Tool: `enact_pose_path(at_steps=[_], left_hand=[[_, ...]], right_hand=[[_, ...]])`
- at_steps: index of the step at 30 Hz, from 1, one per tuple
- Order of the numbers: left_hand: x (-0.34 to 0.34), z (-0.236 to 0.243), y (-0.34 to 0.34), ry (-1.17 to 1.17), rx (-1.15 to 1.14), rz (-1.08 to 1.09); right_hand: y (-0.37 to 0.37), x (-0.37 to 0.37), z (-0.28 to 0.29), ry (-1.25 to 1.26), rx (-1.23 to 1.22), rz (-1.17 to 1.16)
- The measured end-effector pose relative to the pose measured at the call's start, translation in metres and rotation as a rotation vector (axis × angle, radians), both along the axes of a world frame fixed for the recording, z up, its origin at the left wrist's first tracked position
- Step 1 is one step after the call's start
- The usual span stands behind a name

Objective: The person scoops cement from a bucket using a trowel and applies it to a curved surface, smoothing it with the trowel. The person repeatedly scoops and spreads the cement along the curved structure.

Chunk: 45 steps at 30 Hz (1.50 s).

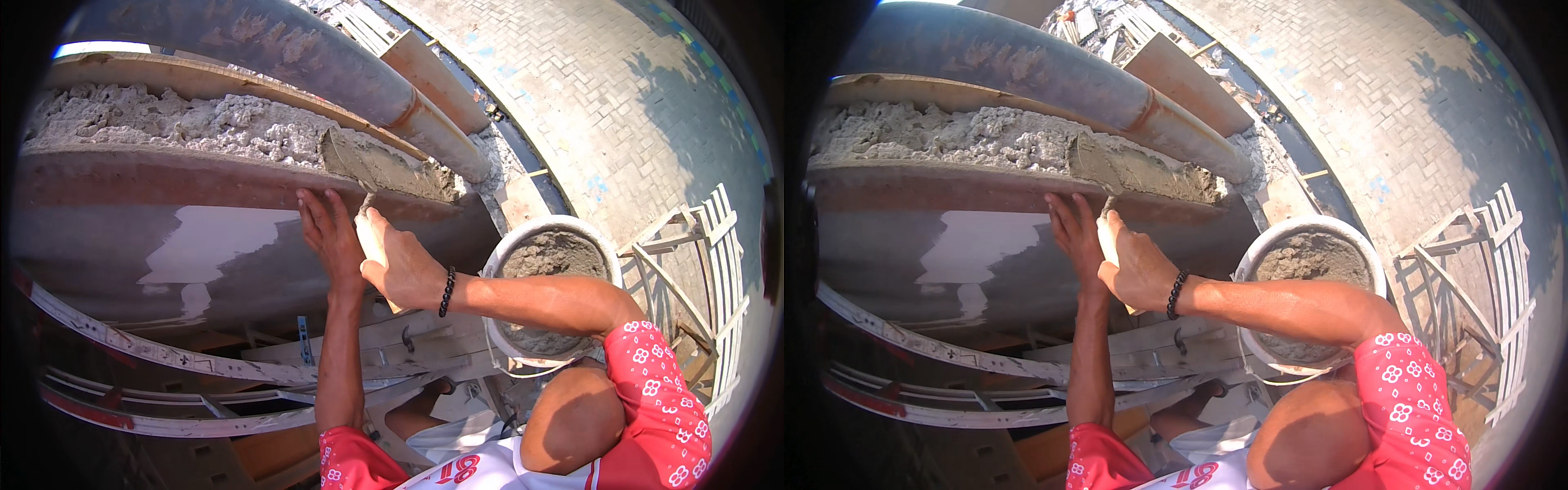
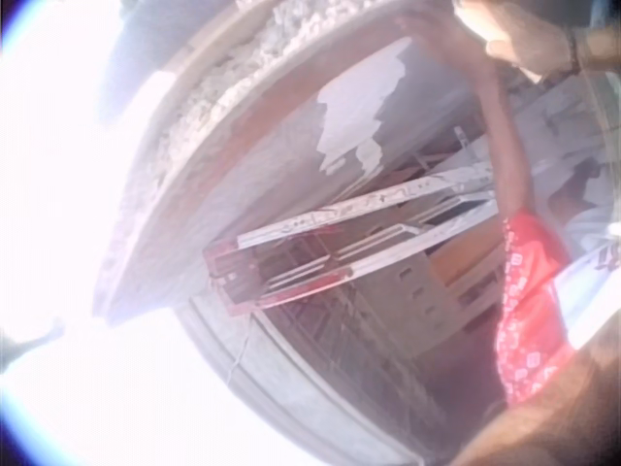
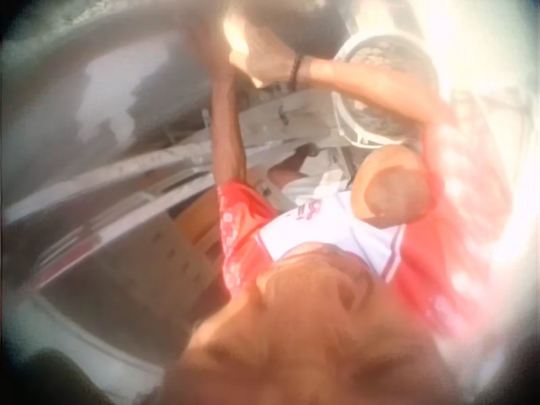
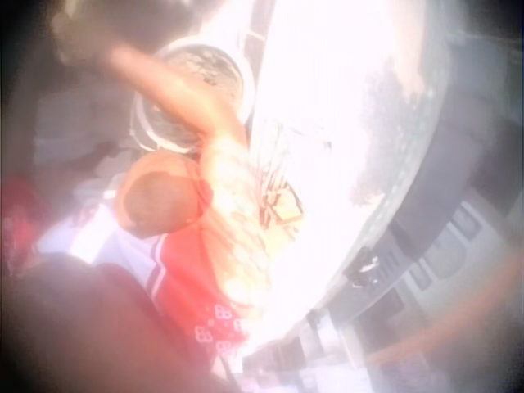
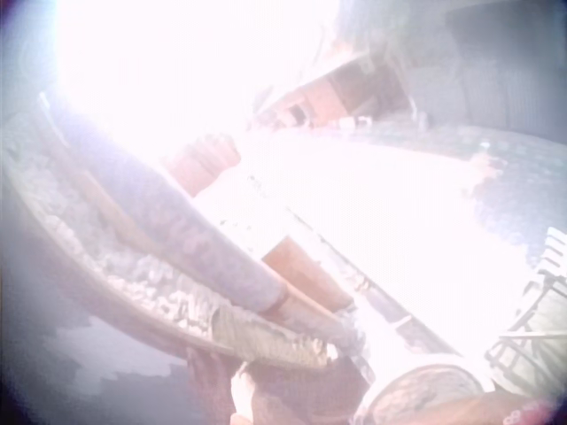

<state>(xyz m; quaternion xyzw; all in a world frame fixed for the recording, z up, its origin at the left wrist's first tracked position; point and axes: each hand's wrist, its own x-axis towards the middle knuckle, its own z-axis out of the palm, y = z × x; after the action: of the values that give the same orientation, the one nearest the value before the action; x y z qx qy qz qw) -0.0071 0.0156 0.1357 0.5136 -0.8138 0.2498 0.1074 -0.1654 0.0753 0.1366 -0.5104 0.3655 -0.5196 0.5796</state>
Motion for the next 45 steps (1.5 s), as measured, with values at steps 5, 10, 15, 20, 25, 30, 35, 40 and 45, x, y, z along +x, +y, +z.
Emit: enact_pose_path(at_steps=[5, 10, 15, 20, 25, 30, 35, 40, 45], left_hand=[[0.0, -0.009, -0.005, 0.122, -0.019, -0.104], [0.013, -0.017, -0.012, 0.107, -0.048, -0.166], [0.016, -0.019, -0.007, 0.555, 0.113, -0.12], [-0.003, 0.001, 0.004, -0.028, 0.038, -0.003], [-0.006, 0.006, 0.006, -0.008, 0.029, -0.032], [-0.004, 0.005, 0.005, 0.034, 0.059, -0.052], [-0.001, 0.004, 0.007, 0.015, 0.053, -0.038], [-0.004, 0.004, 0.004, 0.016, 0.071, -0.036], [-0.006, 0.006, 0.006, 0.03, 0.066, -0.041]], right_hand=[[0.019, 0.008, -0.012, 0.121, -0.163, 0.093], [0.046, 0.005, -0.007, 0.194, -0.147, 0.176], [0.084, 0.0, -0.019, 0.041, -0.181, 0.1], [0.085, -0.028, -0.04, -0.042, -0.069, -0.107], [0.065, -0.051, -0.043, -0.611, 0.596, 0.219], [0.052, -0.053, -0.063, -0.677, 0.635, 0.217], [0.018, -0.058, -0.066, -0.758, 0.811, 0.329], [-0.026, -0.06, -0.073, -0.873, 0.906, 0.454], [-0.046, -0.058, -0.026, -0.868, 0.752, 0.568]])
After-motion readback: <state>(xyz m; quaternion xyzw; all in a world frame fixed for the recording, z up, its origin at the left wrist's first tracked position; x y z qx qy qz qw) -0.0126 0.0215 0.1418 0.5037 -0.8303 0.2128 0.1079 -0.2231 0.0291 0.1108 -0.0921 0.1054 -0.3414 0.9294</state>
